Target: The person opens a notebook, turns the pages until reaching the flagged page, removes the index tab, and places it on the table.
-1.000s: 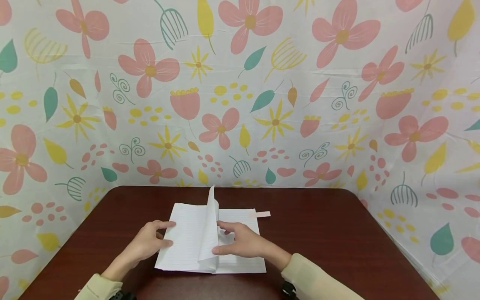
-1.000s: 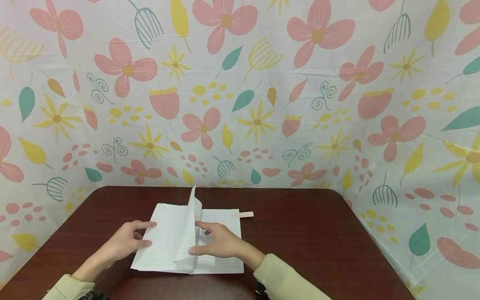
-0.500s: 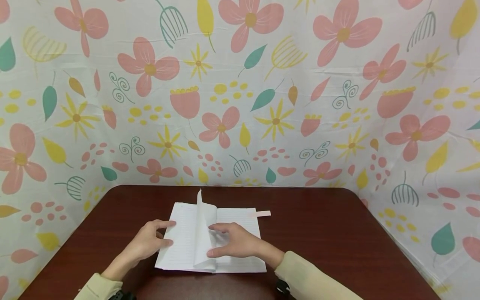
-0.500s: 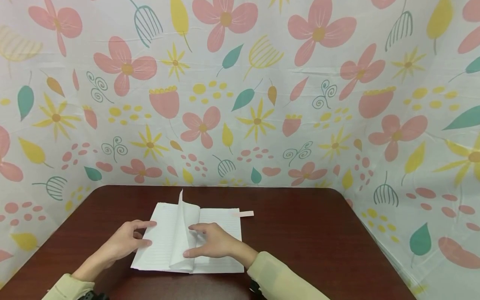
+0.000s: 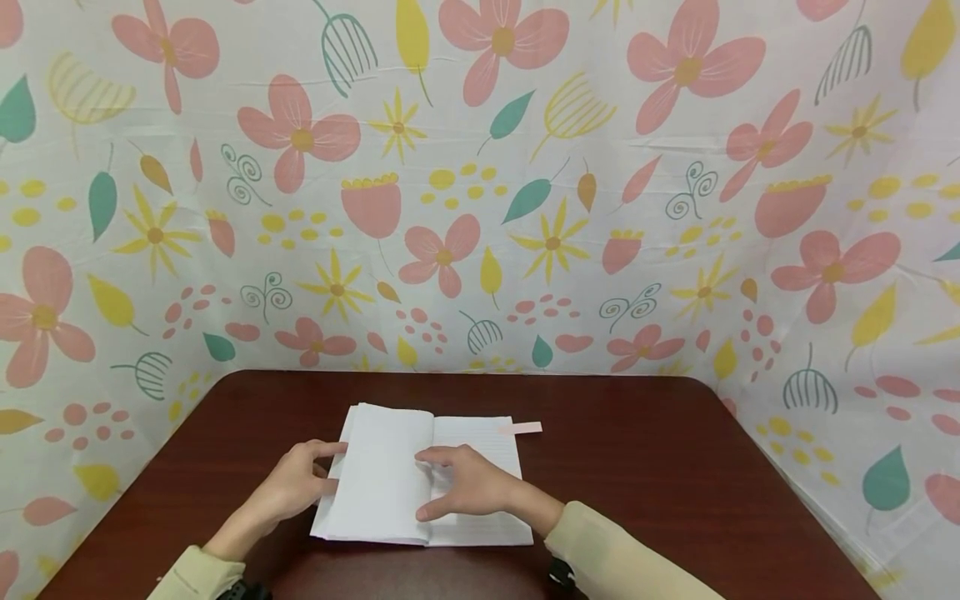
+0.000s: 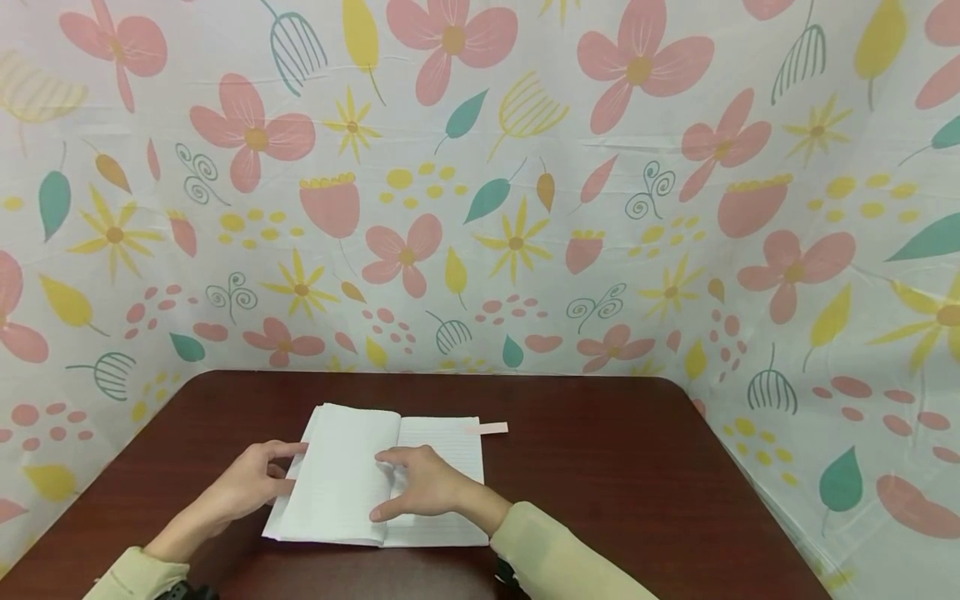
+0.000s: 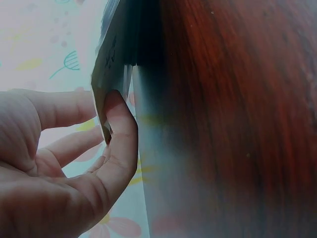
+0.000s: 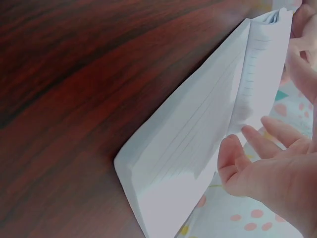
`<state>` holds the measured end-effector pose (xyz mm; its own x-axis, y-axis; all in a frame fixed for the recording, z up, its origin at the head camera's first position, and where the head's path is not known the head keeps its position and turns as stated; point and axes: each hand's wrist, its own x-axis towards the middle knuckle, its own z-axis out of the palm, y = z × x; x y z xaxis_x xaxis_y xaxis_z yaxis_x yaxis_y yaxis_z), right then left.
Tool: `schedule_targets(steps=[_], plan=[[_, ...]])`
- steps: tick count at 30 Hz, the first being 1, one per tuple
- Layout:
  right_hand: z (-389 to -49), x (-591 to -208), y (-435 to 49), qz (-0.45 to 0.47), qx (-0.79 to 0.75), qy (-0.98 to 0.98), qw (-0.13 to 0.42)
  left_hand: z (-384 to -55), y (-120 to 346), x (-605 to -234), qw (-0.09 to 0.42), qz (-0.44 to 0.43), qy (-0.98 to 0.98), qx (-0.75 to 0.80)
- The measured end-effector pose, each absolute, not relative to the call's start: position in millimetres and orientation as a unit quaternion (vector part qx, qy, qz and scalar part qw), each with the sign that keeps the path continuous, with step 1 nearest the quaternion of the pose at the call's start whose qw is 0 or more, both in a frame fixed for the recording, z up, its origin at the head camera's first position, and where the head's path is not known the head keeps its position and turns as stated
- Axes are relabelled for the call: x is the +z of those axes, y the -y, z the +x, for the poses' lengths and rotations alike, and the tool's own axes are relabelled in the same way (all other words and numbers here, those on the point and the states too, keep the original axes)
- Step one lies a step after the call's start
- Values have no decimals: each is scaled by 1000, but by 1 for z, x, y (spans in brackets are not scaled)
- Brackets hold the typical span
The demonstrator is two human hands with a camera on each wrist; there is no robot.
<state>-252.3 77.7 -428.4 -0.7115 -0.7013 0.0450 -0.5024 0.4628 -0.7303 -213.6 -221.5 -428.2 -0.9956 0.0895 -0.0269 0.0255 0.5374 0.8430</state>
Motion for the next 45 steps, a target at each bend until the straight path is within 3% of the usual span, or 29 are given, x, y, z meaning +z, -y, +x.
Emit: schedule_targets(steps=[14,35,45], plan=[[-253,-425,-72,-368,-326,-862,120,-215,226,-429,48,46,-860,505],[-255,-426,-78,-364,-339,-858,128,-220,224,-436,45,73,-922,379],[-260,-427,-86,-356,-352,-856,129,-222,209,-425,20,107,-936,336]])
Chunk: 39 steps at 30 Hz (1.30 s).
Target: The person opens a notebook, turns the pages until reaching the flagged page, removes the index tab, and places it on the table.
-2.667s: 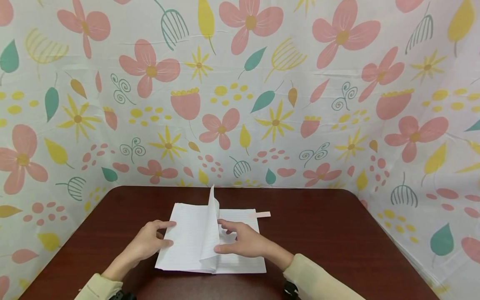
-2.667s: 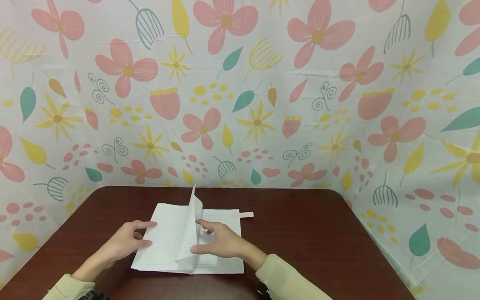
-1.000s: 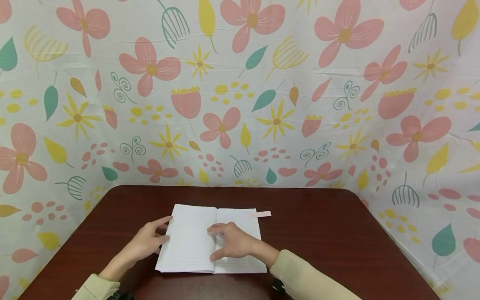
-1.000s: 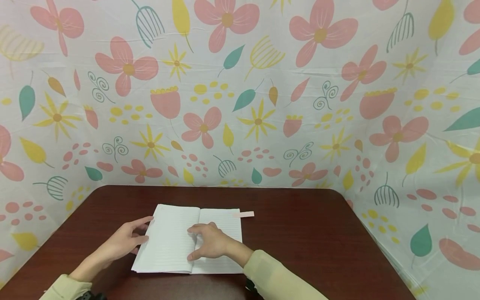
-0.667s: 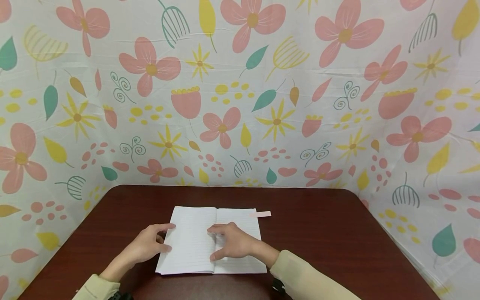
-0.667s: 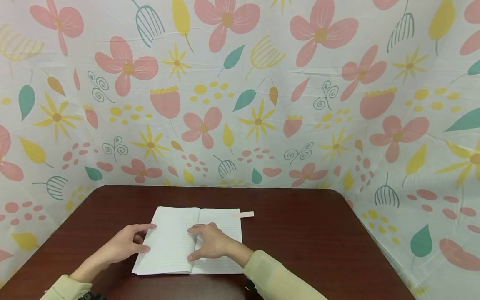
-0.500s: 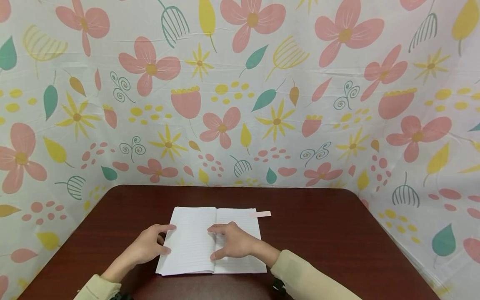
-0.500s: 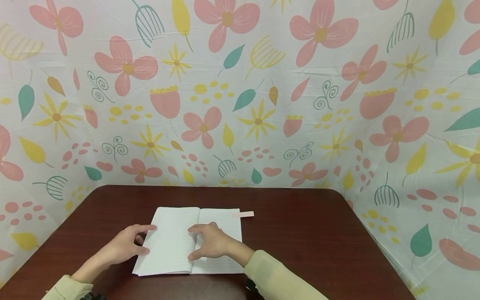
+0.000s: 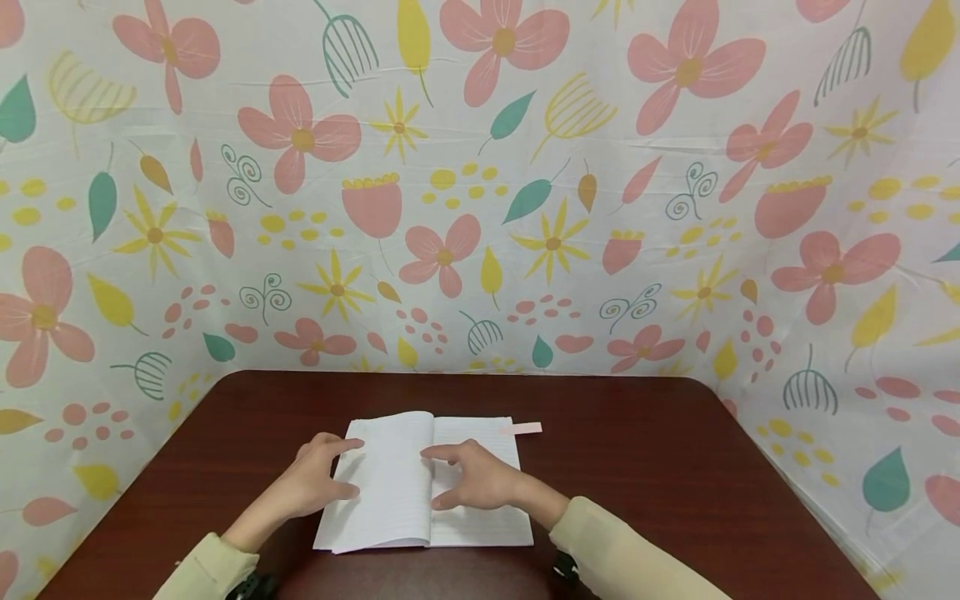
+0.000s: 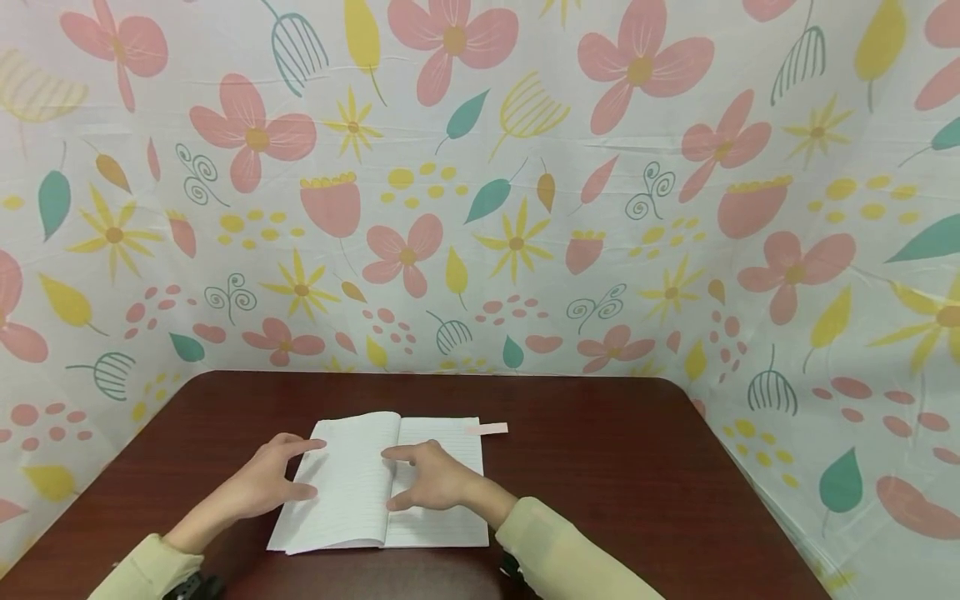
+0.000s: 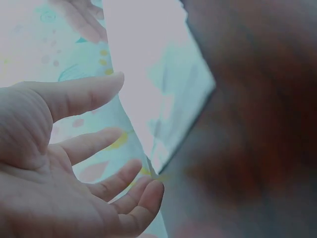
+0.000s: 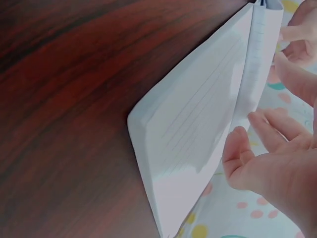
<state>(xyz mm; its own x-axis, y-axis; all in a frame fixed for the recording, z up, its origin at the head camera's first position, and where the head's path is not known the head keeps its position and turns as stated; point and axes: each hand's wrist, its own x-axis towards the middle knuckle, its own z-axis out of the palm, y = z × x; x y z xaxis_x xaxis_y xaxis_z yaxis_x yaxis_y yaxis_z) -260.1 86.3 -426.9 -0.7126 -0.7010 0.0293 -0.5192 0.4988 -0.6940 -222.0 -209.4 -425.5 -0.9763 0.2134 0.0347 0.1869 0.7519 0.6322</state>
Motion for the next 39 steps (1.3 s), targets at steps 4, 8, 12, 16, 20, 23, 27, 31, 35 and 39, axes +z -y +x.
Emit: schedule_targets(steps=[4,8,12,16,20,23,27,31,35,39], plan=[[-265,-428,-92,-341,-362,-859,119,-224,197,-420,8,124,-931,342],[-276,-430,-108,-333,-379,-859,84,-229,183,-418,-22,160,-922,353],[-289,-431,-134,-320,-363,-875,19,-237,167,-418,-46,206,-911,354],[-301,-433,-160,-261,-325,-909,-32,-247,149,-420,-60,253,-901,346],[-308,-436,-177,-207,-308,-928,-36,-255,133,-421,-63,307,-891,329],[-311,-438,-184,-191,-308,-931,-32,-259,124,-421,-55,332,-890,308],[-315,-441,-186,-190,-314,-930,-36,-261,116,-421,-21,306,-909,283],[-319,-443,-186,-191,-313,-930,-40,-261,112,-421,13,255,-930,264],[-322,-447,-187,-189,-316,-929,-42,-261,111,-425,30,240,-935,260],[-325,-451,-187,-180,-320,-929,-39,-265,112,-433,35,243,-934,261]])
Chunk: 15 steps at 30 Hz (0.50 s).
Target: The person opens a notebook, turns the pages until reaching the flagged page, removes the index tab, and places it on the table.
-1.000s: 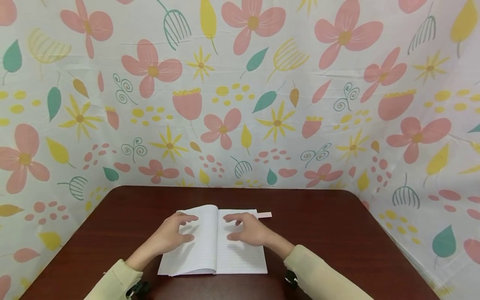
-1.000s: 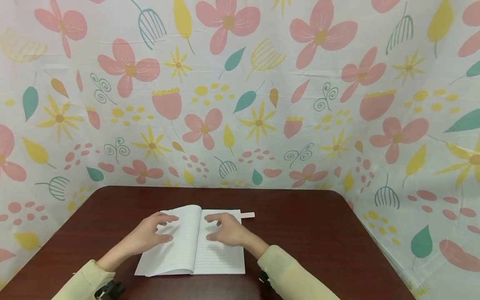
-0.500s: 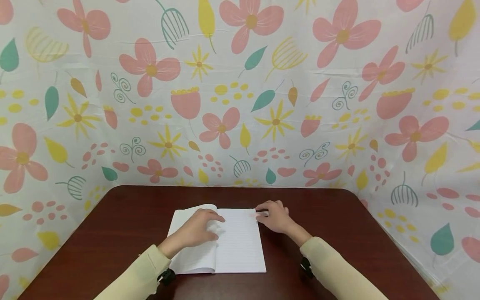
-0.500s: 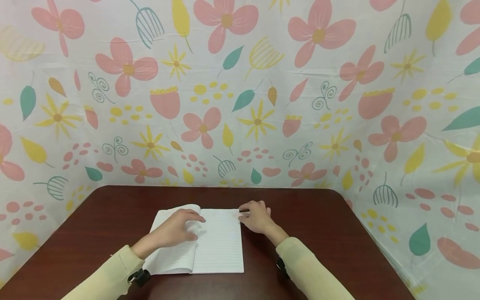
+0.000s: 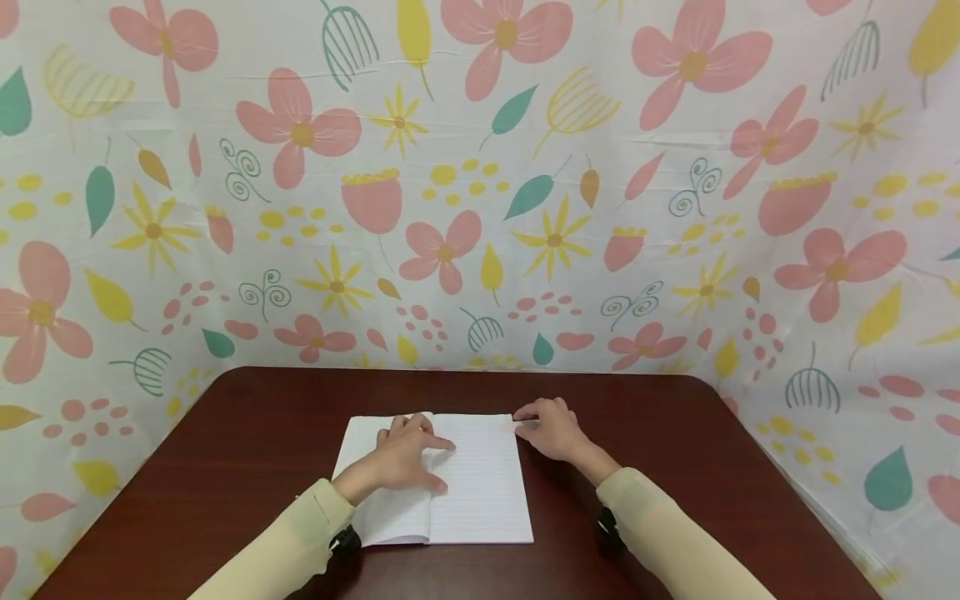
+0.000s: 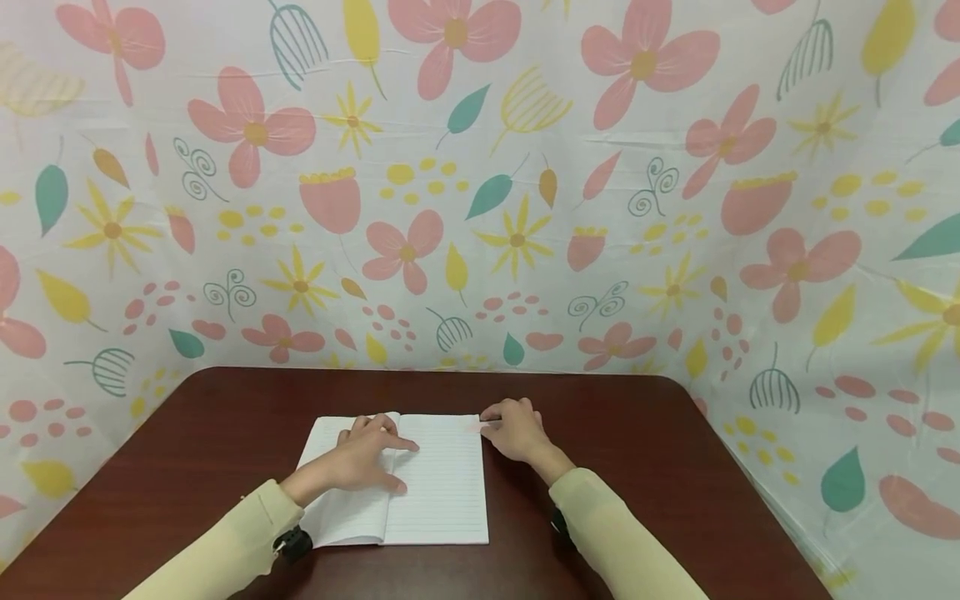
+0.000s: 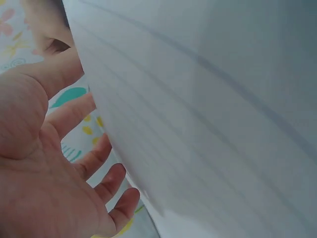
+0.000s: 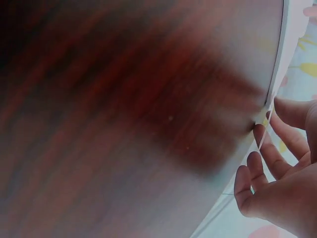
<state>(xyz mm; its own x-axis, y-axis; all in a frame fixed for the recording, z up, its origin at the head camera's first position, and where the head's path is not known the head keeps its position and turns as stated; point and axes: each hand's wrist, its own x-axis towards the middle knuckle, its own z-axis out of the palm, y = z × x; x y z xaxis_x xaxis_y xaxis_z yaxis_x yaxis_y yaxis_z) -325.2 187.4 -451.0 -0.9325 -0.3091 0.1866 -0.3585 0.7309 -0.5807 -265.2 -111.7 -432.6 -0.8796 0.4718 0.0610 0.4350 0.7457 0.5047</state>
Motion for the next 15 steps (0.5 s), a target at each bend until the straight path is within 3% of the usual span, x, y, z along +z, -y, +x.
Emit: schedule_targets(steps=[15], plan=[[-328,-449,-187,181,341,922,42,-274,123,-437,103,223,-927,284]])
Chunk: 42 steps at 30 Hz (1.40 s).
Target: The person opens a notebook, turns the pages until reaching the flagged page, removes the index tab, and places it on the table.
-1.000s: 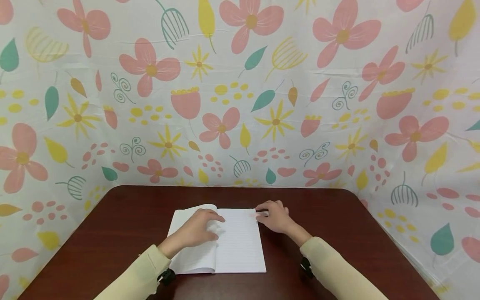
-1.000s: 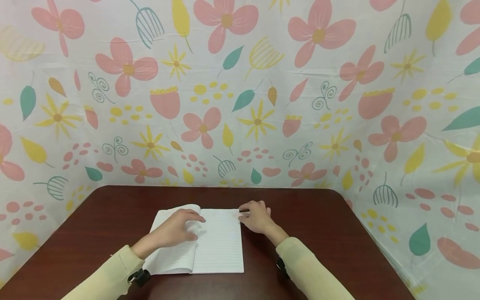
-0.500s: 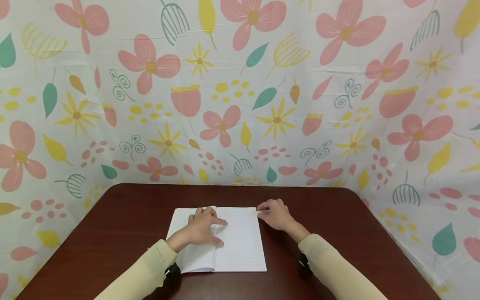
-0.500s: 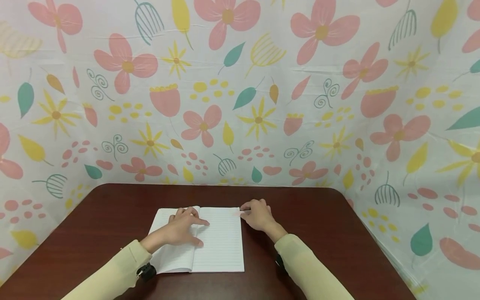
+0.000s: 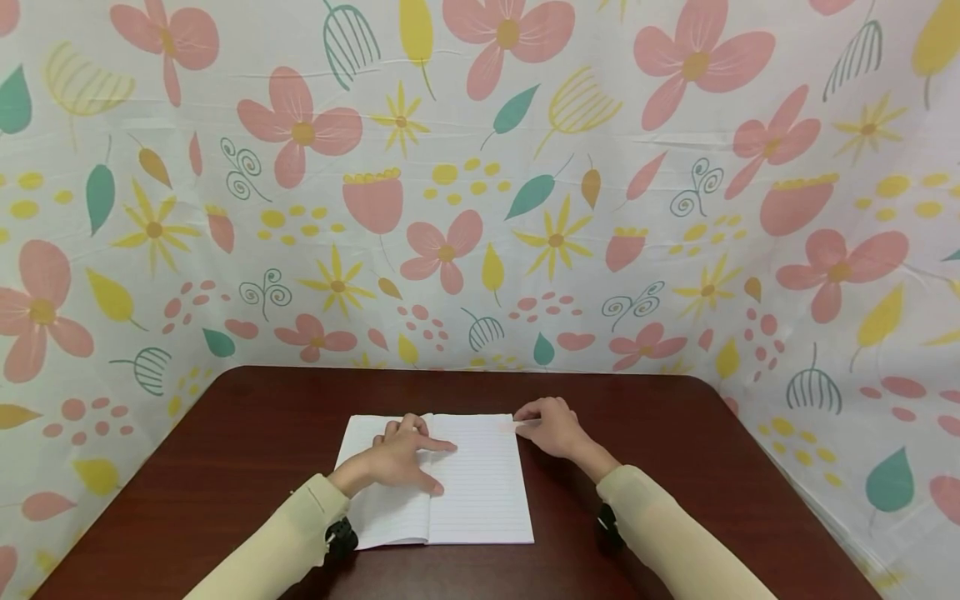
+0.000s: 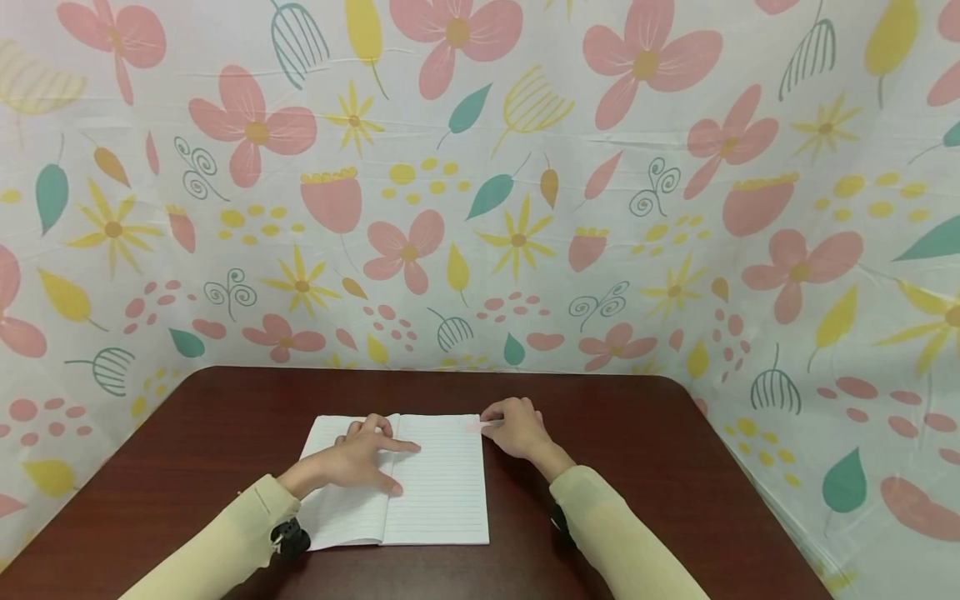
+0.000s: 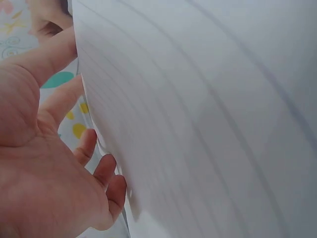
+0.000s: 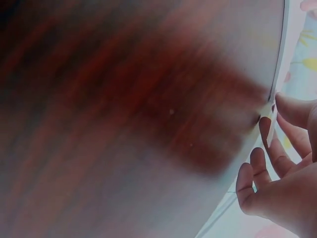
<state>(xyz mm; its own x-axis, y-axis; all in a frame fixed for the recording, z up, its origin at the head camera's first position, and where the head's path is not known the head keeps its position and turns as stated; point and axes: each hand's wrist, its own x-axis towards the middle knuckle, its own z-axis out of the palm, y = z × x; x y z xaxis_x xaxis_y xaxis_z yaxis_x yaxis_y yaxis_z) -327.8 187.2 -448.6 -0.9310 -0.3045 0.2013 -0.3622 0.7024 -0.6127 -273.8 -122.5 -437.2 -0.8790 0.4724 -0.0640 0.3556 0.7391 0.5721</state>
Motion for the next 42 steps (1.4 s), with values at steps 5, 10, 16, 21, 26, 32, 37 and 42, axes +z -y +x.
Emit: schedule_targets(steps=[5,10,16,21,26,32,37,42], plan=[[-328,-449,-188,181,355,916,49,-273,121,-436,104,221,-929,277],[-329,-449,-189,178,362,913,60,-275,119,-437,108,210,-927,291],[-329,-449,-189,181,362,912,66,-275,119,-438,103,211,-927,293],[-327,-449,-189,203,353,911,64,-276,120,-439,99,217,-927,291],[-324,-447,-193,212,347,911,67,-277,120,-440,107,208,-926,296],[-323,-440,-212,194,344,917,63,-275,119,-439,109,206,-928,289],[-325,-436,-239,181,343,921,47,-273,118,-436,109,198,-928,296],[-325,-435,-264,166,345,924,18,-272,119,-435,107,194,-929,297]])
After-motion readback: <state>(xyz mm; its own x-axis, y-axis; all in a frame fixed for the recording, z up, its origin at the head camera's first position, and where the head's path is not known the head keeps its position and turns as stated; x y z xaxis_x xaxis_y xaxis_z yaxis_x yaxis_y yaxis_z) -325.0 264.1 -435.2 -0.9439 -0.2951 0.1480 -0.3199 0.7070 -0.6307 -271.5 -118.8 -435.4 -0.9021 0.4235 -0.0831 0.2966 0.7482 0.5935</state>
